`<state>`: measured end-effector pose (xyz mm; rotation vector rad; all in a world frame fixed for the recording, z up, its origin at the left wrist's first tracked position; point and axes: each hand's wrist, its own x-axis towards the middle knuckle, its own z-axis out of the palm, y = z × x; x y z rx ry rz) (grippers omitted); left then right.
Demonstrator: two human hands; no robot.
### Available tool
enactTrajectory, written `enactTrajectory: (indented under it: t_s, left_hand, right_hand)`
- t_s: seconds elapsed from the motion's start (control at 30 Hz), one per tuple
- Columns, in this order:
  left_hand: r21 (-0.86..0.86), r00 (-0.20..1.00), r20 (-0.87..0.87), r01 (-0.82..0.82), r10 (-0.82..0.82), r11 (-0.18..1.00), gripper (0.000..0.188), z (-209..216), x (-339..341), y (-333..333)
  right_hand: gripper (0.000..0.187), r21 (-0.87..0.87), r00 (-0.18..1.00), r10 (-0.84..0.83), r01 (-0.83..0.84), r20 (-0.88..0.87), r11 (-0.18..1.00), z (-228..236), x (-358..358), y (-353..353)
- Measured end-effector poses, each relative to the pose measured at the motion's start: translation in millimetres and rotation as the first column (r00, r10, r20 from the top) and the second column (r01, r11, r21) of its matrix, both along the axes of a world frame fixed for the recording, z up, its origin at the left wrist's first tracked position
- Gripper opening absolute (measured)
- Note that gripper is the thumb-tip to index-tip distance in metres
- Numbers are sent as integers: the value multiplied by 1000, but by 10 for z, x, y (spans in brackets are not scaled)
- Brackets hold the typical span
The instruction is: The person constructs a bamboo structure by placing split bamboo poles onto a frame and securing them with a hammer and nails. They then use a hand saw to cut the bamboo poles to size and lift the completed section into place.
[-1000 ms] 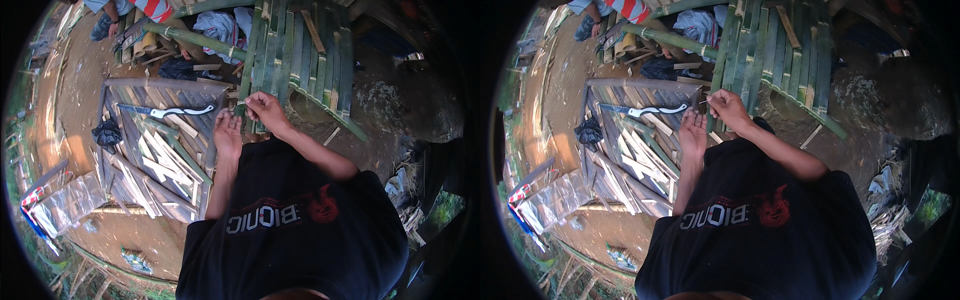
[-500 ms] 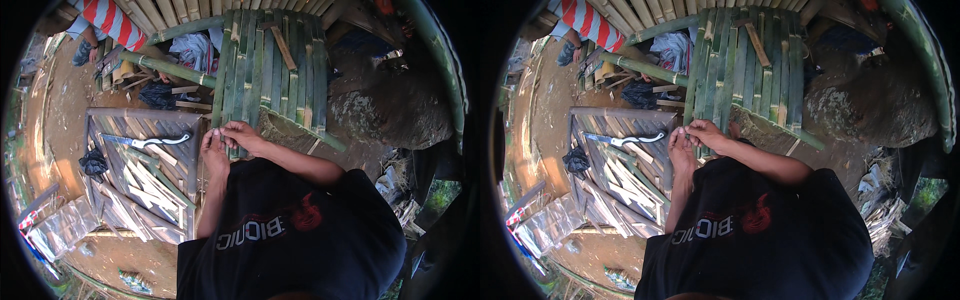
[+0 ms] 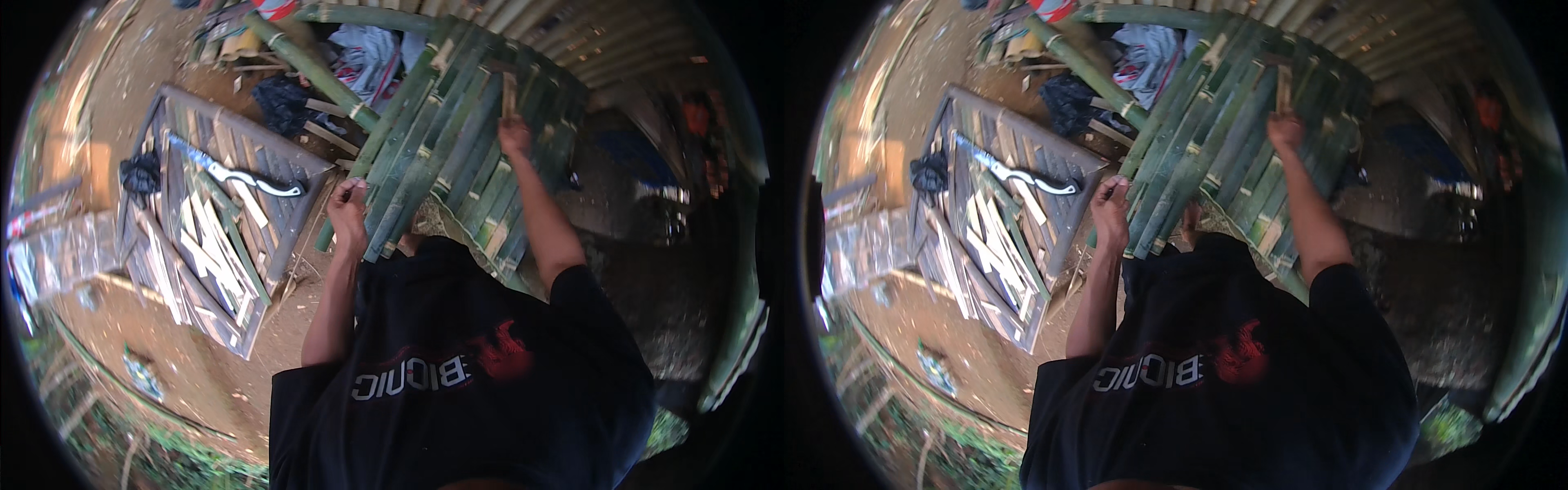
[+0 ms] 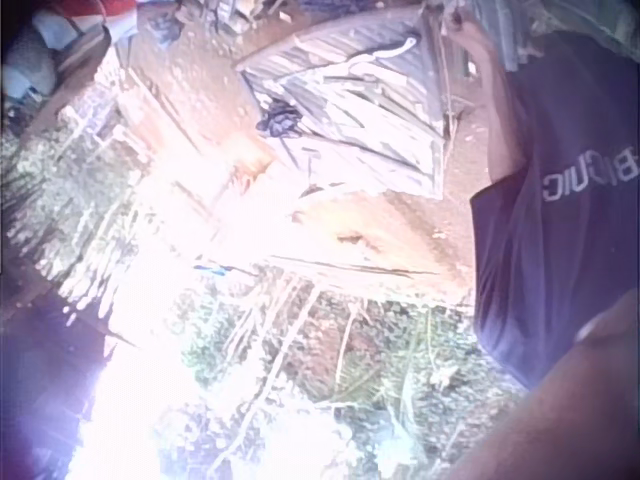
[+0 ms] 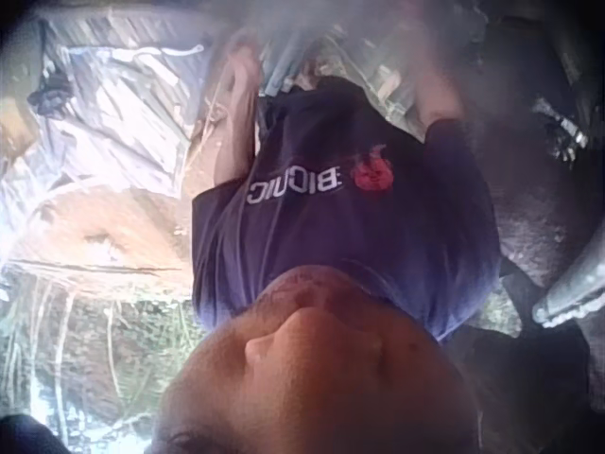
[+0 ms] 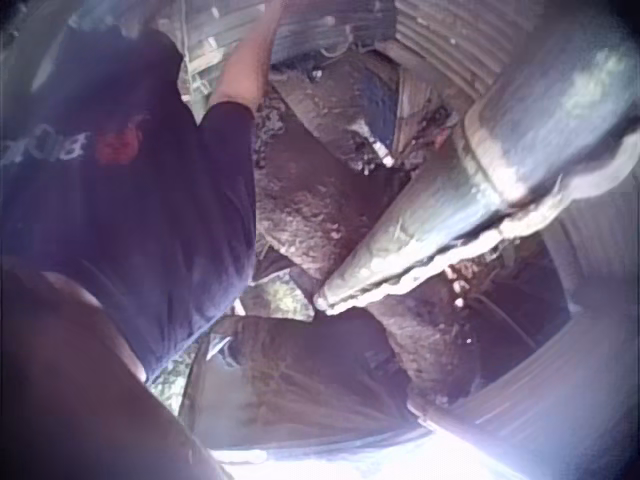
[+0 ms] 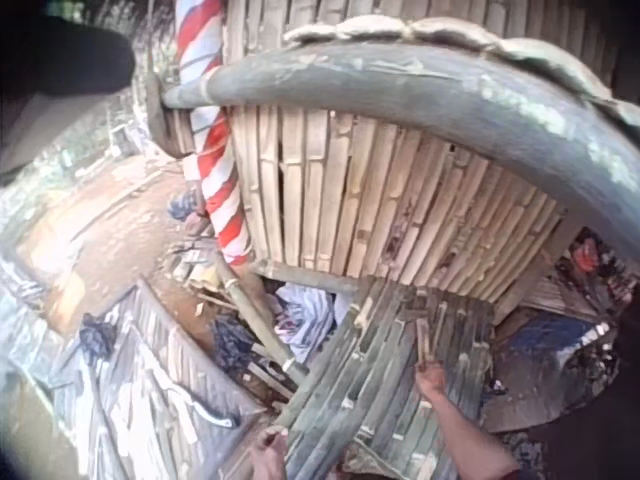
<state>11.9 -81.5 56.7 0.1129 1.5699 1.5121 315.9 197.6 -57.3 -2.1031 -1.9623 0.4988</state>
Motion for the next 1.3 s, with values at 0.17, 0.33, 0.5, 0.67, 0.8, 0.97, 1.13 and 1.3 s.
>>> enactTrajectory:
  t_s: [0.17,0.33,0.5,0.67,0.8,0.97,1.13,1.3]
  left_hand:
    - [-20,972,-233,-27,22,999,11,-274,65,264]
    - [-3,930,-367,-24,21,1000,9,-486,-7,701]
    - [20,863,-505,26,-13,999,9,-663,-63,1106]
    - [-8,644,-765,29,-25,1000,14,-979,-113,1243]
    - [-53,576,-813,69,-83,996,16,-924,-66,1279]
    - [-21,512,-856,95,-67,995,16,-900,-19,1344]
    - [-39,494,-866,86,-76,996,13,-937,-16,1342]
    - [-45,464,-882,85,-80,995,12,-965,-2,1335]
  right_hand:
    - [76,-205,967,89,-39,238,978,-37,146,311]
    - [70,-237,986,76,-39,151,971,-182,133,372]
    - [53,-52,993,69,-64,94,997,-170,304,491]
    - [35,-93,887,-3,-45,-461,995,509,20,183]
    - [29,-94,669,-47,-34,-741,995,919,-342,-620]
    - [31,-223,818,-13,-142,-576,964,934,-532,-1136]
    - [32,-114,803,298,-409,-516,905,1117,-858,-1312]
    - [31,-198,777,390,-537,-494,820,1192,-1073,-1279]
